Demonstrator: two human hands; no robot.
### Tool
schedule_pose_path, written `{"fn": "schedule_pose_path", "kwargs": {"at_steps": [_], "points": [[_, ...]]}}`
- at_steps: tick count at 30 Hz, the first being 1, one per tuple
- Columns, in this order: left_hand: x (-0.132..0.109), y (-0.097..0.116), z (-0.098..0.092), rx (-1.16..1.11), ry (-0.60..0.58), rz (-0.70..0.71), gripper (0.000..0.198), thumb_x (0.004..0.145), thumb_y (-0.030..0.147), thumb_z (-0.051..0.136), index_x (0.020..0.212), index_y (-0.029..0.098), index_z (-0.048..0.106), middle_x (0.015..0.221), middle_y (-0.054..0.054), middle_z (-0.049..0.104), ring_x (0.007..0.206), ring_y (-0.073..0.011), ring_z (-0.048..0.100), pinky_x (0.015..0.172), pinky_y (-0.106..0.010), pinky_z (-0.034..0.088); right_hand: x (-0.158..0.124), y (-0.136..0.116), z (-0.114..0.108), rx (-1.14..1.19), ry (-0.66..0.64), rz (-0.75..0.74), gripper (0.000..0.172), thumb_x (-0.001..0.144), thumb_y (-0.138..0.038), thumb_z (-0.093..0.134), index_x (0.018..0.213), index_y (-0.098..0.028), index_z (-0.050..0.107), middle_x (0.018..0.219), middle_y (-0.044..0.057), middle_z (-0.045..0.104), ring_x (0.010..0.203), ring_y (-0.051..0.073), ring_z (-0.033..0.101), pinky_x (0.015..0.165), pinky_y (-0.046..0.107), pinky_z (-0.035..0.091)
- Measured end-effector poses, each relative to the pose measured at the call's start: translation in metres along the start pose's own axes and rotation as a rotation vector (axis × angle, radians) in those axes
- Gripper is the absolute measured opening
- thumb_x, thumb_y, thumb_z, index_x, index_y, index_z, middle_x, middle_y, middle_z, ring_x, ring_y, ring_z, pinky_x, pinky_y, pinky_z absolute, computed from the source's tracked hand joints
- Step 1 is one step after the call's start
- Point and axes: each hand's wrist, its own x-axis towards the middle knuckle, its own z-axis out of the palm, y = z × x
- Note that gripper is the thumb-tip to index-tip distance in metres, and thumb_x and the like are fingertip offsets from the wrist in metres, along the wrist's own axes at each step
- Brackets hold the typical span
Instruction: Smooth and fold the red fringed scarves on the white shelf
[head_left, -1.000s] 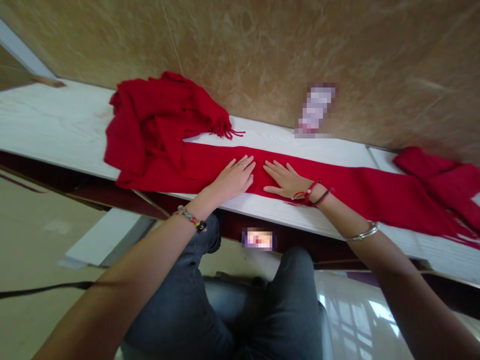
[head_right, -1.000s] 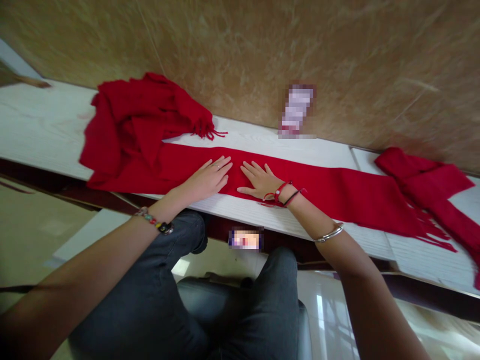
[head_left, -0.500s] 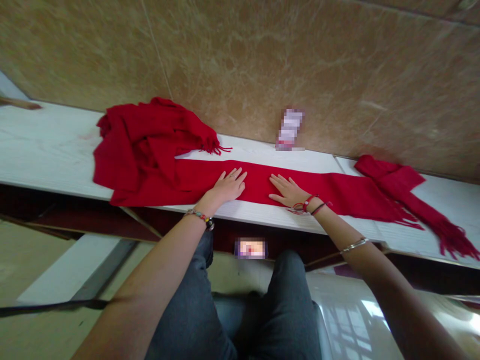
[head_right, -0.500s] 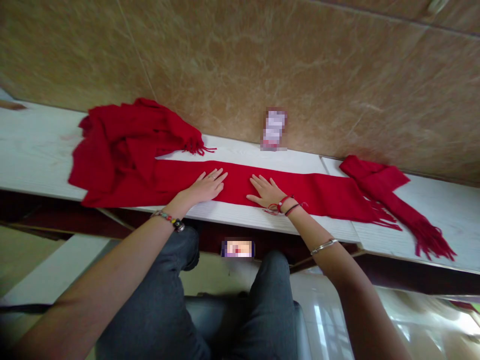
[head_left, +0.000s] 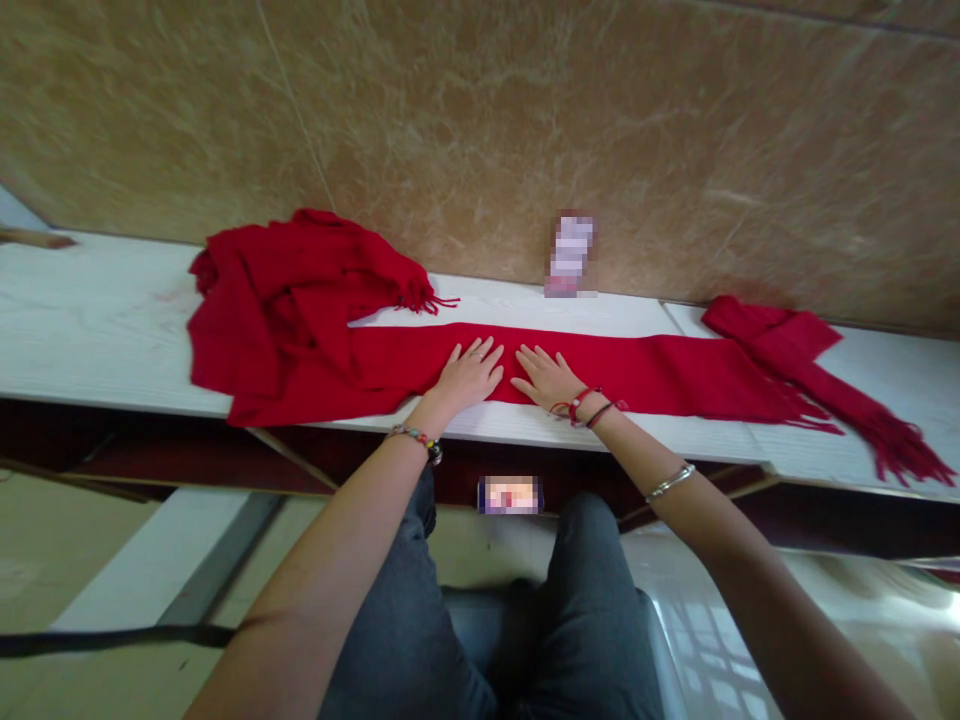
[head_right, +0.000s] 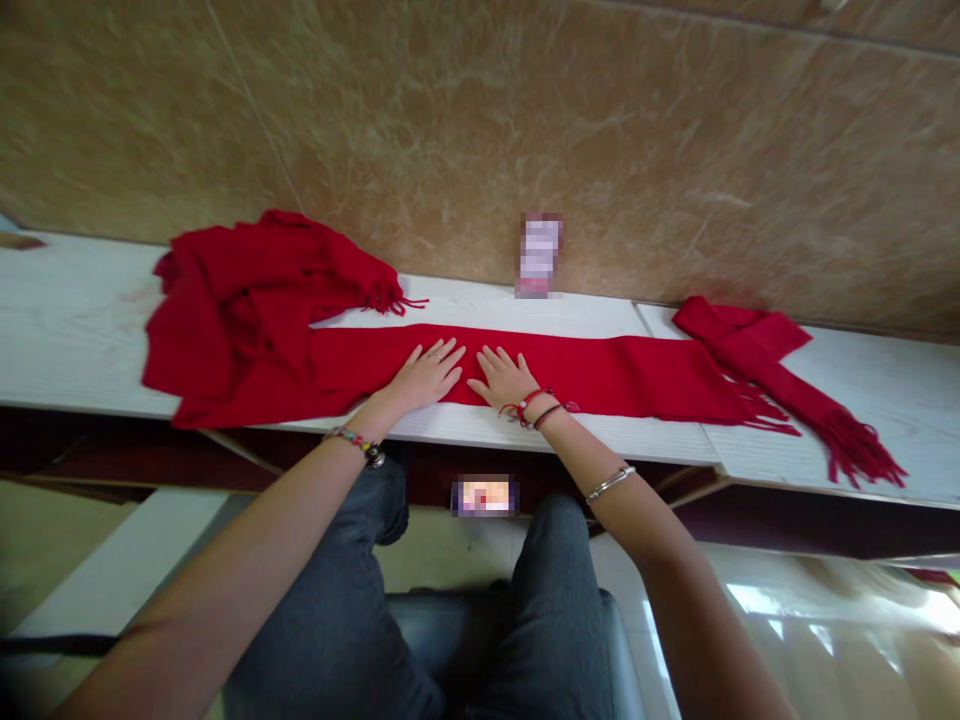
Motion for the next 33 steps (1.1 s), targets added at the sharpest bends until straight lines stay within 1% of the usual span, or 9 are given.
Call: {"fn": "schedule_pose_path", "kwargs": {"at_steps": [3,6,9,12,15,21,24,28,33], "points": [[0.000,-0.001,0.001,0.009,-0.018,0.009,0.053,0.097,0.034,0.023,0.146,0.014,0.032,0.154,-0.011,0.026,0.143,-0.0244,0.022,0.115,-0.048,0.019,-0.009,0.008,0.005,0.002,0.024,-0.011,0.056,0.095,-0.043,0.032,0.145,-0.019,0.036,0.153,0.010,0.029,0.141,0.028,0.026,0.111,0.056,0.025],[0.001,-0.002,0.000,0.001,-0.021,0.013,0.054,0.097,0.035,0.023,0.147,0.015,0.031,0.155,-0.011,0.025,0.143,-0.0247,0.021,0.115,-0.048,0.018,-0.028,0.031,0.007,-0.019,0.050,0.020,0.054,0.095,-0.040,0.031,0.145,-0.021,0.036,0.152,0.010,0.030,0.140,0.027,0.027,0.110,0.056,0.026],[0.001,-0.002,-0.001,-0.008,-0.029,0.008,0.053,0.097,0.034,0.024,0.147,0.016,0.031,0.155,-0.010,0.025,0.143,-0.0242,0.020,0.115,-0.048,0.018,-0.045,0.056,0.006,-0.042,0.047,0.076,0.054,0.095,-0.037,0.031,0.146,-0.018,0.035,0.152,0.011,0.030,0.140,0.028,0.028,0.109,0.055,0.028],[0.000,-0.001,-0.002,-0.014,-0.028,0.015,0.053,0.097,0.035,0.024,0.147,0.016,0.031,0.155,-0.010,0.025,0.143,-0.0240,0.021,0.116,-0.047,0.017,-0.050,0.066,0.003,-0.039,0.004,0.128,0.056,0.095,-0.037,0.032,0.145,-0.013,0.035,0.152,0.015,0.029,0.140,0.030,0.027,0.109,0.054,0.029],[0.000,-0.001,-0.001,-0.018,-0.012,0.025,0.055,0.097,0.036,0.026,0.147,0.014,0.030,0.154,-0.011,0.025,0.143,-0.0249,0.021,0.116,-0.047,0.017,-0.038,0.054,-0.002,-0.023,0.014,0.150,0.058,0.095,-0.038,0.032,0.145,-0.010,0.034,0.153,0.017,0.027,0.141,0.031,0.025,0.110,0.055,0.028],[0.000,-0.001,0.000,-0.010,-0.009,0.002,0.055,0.097,0.036,0.025,0.146,0.014,0.031,0.154,-0.010,0.027,0.143,-0.0230,0.022,0.115,-0.045,0.020,-0.001,0.005,-0.002,0.023,0.056,0.069,0.058,0.095,-0.039,0.032,0.146,-0.010,0.032,0.154,0.016,0.024,0.142,0.030,0.023,0.110,0.055,0.027],[0.000,-0.001,0.000,0.002,-0.018,0.005,0.054,0.097,0.037,0.025,0.146,0.015,0.032,0.154,-0.010,0.027,0.143,-0.0231,0.023,0.115,-0.045,0.020,0.001,0.001,0.003,0.012,0.041,0.037,0.056,0.095,-0.037,0.031,0.145,-0.013,0.035,0.153,0.014,0.028,0.141,0.029,0.026,0.110,0.055,0.026],[0.001,0.000,-0.001,0.006,-0.040,0.002,0.055,0.097,0.038,0.023,0.147,0.015,0.030,0.155,-0.009,0.025,0.143,-0.0234,0.021,0.116,-0.045,0.019,-0.015,0.030,0.006,-0.019,0.031,0.071,0.056,0.095,-0.037,0.030,0.146,-0.013,0.033,0.153,0.013,0.028,0.141,0.030,0.025,0.110,0.057,0.026],[0.001,-0.002,-0.002,-0.009,-0.049,0.010,0.056,0.097,0.037,0.024,0.147,0.013,0.029,0.155,-0.009,0.024,0.143,-0.0239,0.020,0.116,-0.045,0.017,-0.052,0.097,0.008,0.001,0.078,0.211,0.054,0.095,-0.037,0.031,0.144,-0.014,0.036,0.152,0.016,0.029,0.139,0.032,0.028,0.107,0.060,0.028]]}}
